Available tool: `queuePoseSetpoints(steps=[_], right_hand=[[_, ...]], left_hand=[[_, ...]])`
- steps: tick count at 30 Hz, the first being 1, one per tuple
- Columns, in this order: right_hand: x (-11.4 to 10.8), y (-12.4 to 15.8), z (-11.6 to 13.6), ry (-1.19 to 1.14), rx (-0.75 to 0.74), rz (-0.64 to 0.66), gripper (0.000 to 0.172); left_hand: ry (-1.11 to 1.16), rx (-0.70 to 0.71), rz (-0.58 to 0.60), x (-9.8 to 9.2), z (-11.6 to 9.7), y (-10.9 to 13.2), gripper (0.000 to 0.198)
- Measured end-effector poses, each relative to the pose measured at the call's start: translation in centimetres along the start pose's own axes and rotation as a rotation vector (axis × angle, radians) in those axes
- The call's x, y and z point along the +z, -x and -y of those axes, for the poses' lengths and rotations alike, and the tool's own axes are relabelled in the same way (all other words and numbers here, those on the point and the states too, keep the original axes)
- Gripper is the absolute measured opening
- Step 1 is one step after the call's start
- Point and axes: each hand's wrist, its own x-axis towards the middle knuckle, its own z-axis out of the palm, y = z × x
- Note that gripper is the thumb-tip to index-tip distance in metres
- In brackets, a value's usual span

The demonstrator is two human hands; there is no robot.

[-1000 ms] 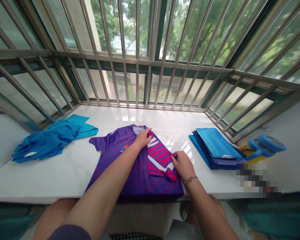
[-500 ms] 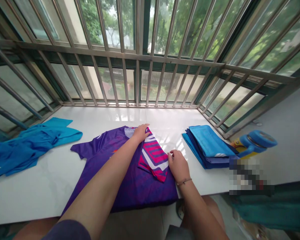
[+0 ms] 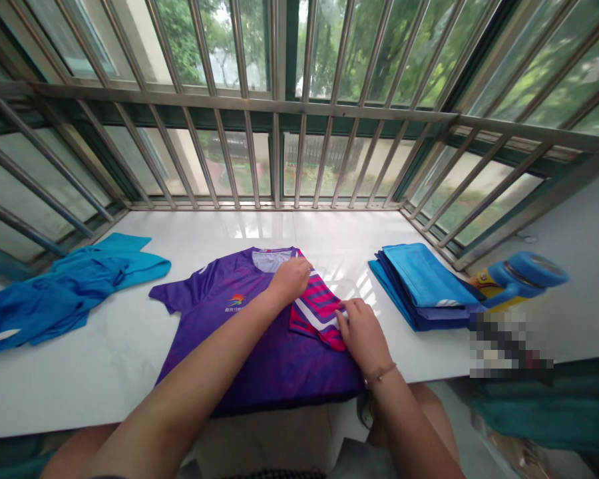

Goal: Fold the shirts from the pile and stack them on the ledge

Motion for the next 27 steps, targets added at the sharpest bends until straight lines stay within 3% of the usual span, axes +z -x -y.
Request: queuePoseSetpoints(steps=[2, 4, 6, 10, 15, 18, 22, 27], right_hand=[[-0.5, 1.8, 1.2, -0.019, -0.103, 0.060, 0.014], [-0.5, 3.6, 2.0, -0.010, -0.166, 0.121, 0.010], [-0.1, 5.1, 2.1, -0.014, -0.203, 0.143, 0.007], [0.6, 6.7, 1.4, -0.056, -0.238, 0.097, 0.015], [-0.9, 7.3, 1.6, -0.111, -0.252, 0.154, 0.019], [-1.1, 7.2, 1.9, -0.126, -0.239, 0.139, 0.029], [1.0, 5.9, 1.2, -0.025, -0.171, 0.093, 0.049], [3.5, 4.0, 0.0, 0.104, 0.028, 0.149, 0.062]], left_hand=[[0.087, 0.175, 0.085, -0.6, -1.8, 3.4, 0.023], [0.107, 0.271, 0.184, -1.3, -3.0, 6.8, 0.034], [0.059, 0.265, 0.285, -2.1, -3.7, 9.6, 0.041], [-0.052, 0.180, 0.401, -3.7, -3.9, 13.1, 0.014], [0.035, 0.192, 0.349, -4.8, -3.9, 16.4, 0.022], [0.108, 0.132, 0.272, -4.3, -4.0, 18.2, 0.043], [0.122, 0.088, 0.272, -2.5, -4.5, 20.0, 0.069], [0.077, 0.054, 0.224, -1.3, -4.2, 21.6, 0.065]])
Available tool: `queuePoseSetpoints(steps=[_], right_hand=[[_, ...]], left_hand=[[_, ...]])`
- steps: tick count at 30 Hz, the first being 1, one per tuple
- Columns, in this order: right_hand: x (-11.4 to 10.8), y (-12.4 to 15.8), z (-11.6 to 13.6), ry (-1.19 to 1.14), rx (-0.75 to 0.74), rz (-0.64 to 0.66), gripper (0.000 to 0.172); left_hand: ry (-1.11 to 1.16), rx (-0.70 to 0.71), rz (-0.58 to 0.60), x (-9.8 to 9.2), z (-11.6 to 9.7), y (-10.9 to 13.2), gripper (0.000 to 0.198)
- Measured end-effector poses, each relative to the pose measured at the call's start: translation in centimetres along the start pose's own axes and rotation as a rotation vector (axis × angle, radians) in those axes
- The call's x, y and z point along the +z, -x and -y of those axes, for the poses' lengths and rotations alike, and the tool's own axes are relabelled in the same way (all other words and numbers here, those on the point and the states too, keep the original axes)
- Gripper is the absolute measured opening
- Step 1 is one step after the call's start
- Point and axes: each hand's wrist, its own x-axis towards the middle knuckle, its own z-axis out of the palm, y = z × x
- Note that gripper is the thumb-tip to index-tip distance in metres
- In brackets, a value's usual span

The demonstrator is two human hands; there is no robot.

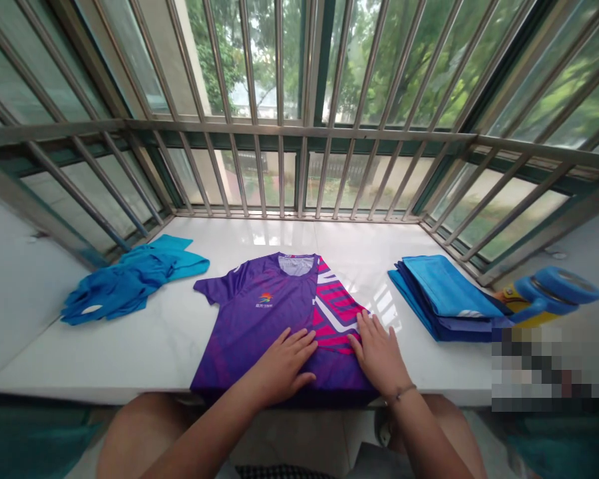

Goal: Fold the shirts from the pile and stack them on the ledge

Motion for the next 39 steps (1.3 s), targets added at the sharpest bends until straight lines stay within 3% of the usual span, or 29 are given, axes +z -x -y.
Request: queuePoseSetpoints(steps=[2, 4, 6, 9, 12, 15, 17, 20, 22, 24, 26, 29, 31, 36, 39], right_hand=[[-0.1, -0.4, 0.5, -0.003, 0.013, -0.064, 0.062], [-0.6, -0.4, 1.9, -0.032, -0.029, -0.121, 0.062], [-1.1, -0.1, 4.3, -0.073, -0.123, -0.129, 0.060], [-1.6, 0.6, 9.1, -0.138, -0.285, -0.072, 0.059], [-1.0, 1.3, 13.6, -0.198, -0.370, 0.023, 0.062], [0.4, 1.8, 16.2, -0.232, -0.378, 0.107, 0.065], [1.4, 2.0, 16.9, -0.237, -0.372, 0.116, 0.066], [2.3, 2.1, 16.9, -0.234, -0.366, 0.090, 0.067], [2.3, 2.2, 16.7, -0.237, -0.369, 0.086, 0.067], [2.1, 2.2, 16.7, -0.240, -0.368, 0.094, 0.067], [1.8, 2.2, 16.8, -0.245, -0.360, 0.100, 0.066], [1.7, 2.2, 16.9, -0.251, -0.356, 0.095, 0.065], [1.8, 2.3, 16.9, -0.253, -0.362, 0.084, 0.065], [1.6, 2.5, 16.8, -0.262, -0.371, 0.032, 0.055], [0.7, 2.1, 17.6, -0.276, -0.336, -0.011, 0.038]], left_hand=[[-0.034, -0.154, -0.123, -0.9, 1.5, 0.8, 0.054], [-0.098, -0.420, -0.282, -3.0, 4.3, 1.8, 0.045], [-0.182, -0.699, -0.406, -5.8, 7.9, 3.0, 0.044], [-0.300, -1.010, -0.470, -10.2, 13.8, 4.5, 0.050], [-0.327, -1.128, -0.331, -13.4, 18.8, 5.1, 0.060], [-0.293, -1.051, -0.128, -15.5, 21.9, 4.9, 0.050], [-0.272, -0.992, -0.070, -16.6, 22.8, 4.5, 0.035], [-0.286, -1.017, -0.134, -17.6, 22.2, 3.9, 0.026], [-0.324, -1.074, -0.296, -17.6, 20.5, 3.5, 0.033], [-0.336, -1.019, -0.465, -16.6, 17.9, 3.4, 0.040], [-0.279, -0.758, -0.499, -14.8, 14.8, 3.7, 0.043], [-0.141, -0.282, -0.388, -11.3, 10.8, 5.2, 0.052], [-0.087, -0.184, -0.357, -9.4, 9.6, 6.8, 0.057], [-0.028, -0.374, -0.372, -8.1, 11.1, 9.9, 0.051], [-0.015, -0.359, -0.322, -8.7, 12.7, 10.1, 0.050]])
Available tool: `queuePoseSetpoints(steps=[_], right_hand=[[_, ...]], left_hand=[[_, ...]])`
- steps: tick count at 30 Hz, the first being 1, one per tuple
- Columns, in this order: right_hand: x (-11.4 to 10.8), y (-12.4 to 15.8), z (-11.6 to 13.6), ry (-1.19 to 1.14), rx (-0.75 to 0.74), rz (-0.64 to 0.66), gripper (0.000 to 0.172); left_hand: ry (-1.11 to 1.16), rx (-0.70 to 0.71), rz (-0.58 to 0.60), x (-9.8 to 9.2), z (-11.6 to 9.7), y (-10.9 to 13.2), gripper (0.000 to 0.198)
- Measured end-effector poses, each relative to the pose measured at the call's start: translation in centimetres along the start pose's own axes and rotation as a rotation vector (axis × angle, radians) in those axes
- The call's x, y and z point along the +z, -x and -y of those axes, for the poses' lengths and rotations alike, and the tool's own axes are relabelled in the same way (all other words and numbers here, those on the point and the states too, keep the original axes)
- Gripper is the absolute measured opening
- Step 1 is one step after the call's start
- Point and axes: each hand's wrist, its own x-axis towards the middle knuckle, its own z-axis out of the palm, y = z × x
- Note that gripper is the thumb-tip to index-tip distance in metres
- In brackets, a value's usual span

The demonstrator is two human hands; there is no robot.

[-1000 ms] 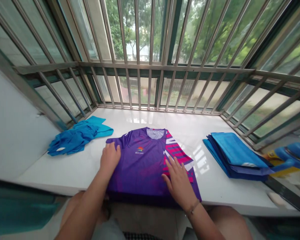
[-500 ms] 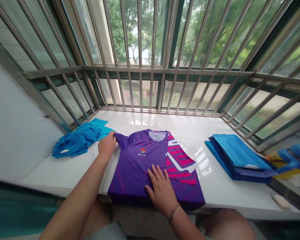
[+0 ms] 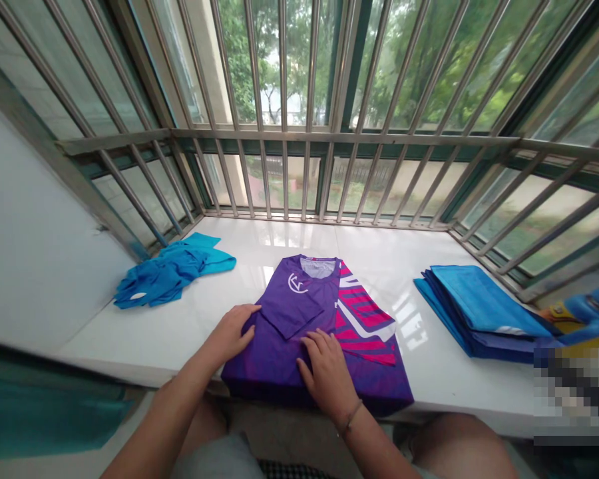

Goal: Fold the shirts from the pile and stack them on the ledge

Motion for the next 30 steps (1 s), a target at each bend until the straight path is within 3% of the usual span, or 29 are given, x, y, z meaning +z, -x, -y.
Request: queuePoseSetpoints(steps=[5, 9, 17, 20, 26, 30], right_hand=[[-0.4, -3.6, 2.3, 0.107, 0.030, 0.014, 0.031], [0.1, -7.0, 3.5, 0.142, 0.003, 0.064, 0.008], [-0.8, -11.1, 6.7, -0.046, -0.029, -0.179, 0.012], [-0.8, -11.5, 7.5, -0.051, -0.119, -0.194, 0.011], [0.6, -9.6, 7.1, 0.030, -0.423, -0.005, 0.009], [1.0, -7.8, 6.2, 0.004, -0.414, 0.054, 0.012]], left_hand=[[-0.067, 0.043, 0.046, -0.3, 1.2, -2.6, 0.038], [-0.110, 0.039, 0.075, -0.6, 2.2, -4.1, 0.032], [-0.006, 0.021, 0.054, -0.5, 3.5, -4.6, 0.042], [0.021, -0.016, 0.003, -0.3, 4.7, -4.7, 0.038], [0.127, 0.066, -0.058, -0.1, 7.2, -4.2, 0.048], [0.111, 0.054, -0.070, 0.1, 7.4, -3.9, 0.048]])
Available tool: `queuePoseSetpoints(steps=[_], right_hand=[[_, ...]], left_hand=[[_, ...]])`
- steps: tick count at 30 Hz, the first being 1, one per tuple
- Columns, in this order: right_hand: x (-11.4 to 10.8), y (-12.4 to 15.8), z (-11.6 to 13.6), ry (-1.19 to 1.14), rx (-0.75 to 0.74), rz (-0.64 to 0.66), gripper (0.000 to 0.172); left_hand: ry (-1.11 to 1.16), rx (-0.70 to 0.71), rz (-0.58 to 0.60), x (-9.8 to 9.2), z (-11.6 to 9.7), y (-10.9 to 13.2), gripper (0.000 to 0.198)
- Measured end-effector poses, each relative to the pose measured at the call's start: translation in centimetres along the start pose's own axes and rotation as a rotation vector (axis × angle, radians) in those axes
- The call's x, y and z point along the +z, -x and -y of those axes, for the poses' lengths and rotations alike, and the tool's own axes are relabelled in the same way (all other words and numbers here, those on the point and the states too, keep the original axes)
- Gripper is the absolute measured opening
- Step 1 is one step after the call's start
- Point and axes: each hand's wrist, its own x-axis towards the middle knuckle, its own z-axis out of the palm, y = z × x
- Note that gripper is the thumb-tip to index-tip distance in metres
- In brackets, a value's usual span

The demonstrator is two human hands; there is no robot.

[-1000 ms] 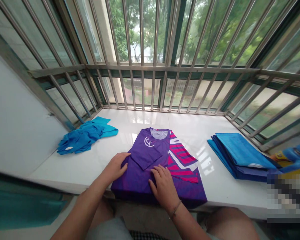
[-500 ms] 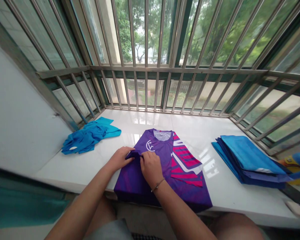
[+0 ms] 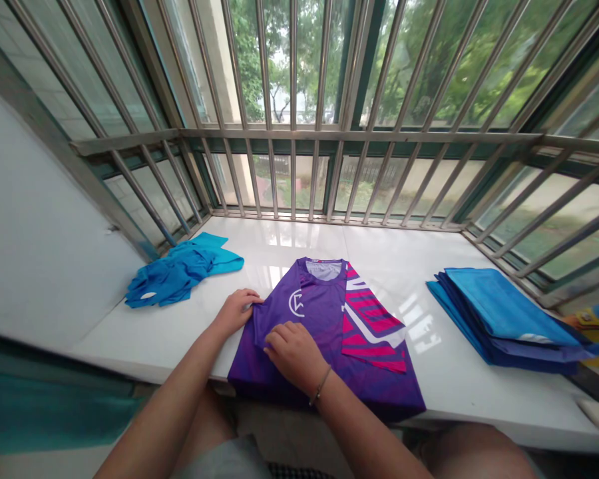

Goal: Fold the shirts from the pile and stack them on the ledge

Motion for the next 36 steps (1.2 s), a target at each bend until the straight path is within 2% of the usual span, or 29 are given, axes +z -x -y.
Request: queuePoseSetpoints(steps=[3, 4, 6, 9, 14, 21, 23, 26, 29, 33, 36], right_hand=[[0.0, 1.1, -0.6, 0.021, 0.165, -0.005, 0.041], [0.0, 1.2, -0.9, 0.040, 0.227, 0.004, 0.044], [0.0, 1.4, -1.6, 0.075, 0.311, 0.049, 0.034], [0.2, 1.2, -2.7, 0.125, 0.335, 0.112, 0.009], [0.2, 0.8, -3.2, 0.183, 0.300, 0.093, 0.010], [-1.5, 1.6, -2.4, 0.157, 0.237, -0.131, 0.013], [-1.8, 2.1, -2.4, 0.157, 0.207, -0.135, 0.015], [-1.7, 2.8, -2.5, 0.163, 0.203, -0.067, 0.010], [-1.3, 3.2, -2.6, 0.162, 0.369, -0.060, 0.009], [-0.8, 3.2, -2.7, 0.189, 0.677, -0.014, 0.027], [-0.7, 2.8, -3.0, 0.151, 0.722, 0.063, 0.022]], left_hand=[[-0.010, -0.006, -0.005, 0.2, -0.1, 0.1, 0.046], [-0.015, -0.007, -0.010, 0.2, -0.2, 0.1, 0.045], [-0.033, -0.009, -0.021, 0.3, -0.2, 0.2, 0.043], [-0.071, 0.000, -0.033, 0.5, -0.2, 0.3, 0.043], [-0.107, 0.014, -0.049, 0.6, -0.5, 0.4, 0.044], [-0.119, 0.018, -0.061, 0.4, -0.6, 0.6, 0.045], [-0.105, 0.019, -0.080, 0.4, -0.8, 0.6, 0.036], [-0.092, 0.007, -0.101, 0.3, -1.3, 0.5, 0.029], [-0.096, -0.002, -0.118, 0.3, -1.6, 0.3, 0.026], [-0.106, -0.001, -0.104, 0.3, -1.5, 0.2, 0.016], [-0.119, -0.012, -0.080, 0.3, -1.5, 0.2, 0.016]])
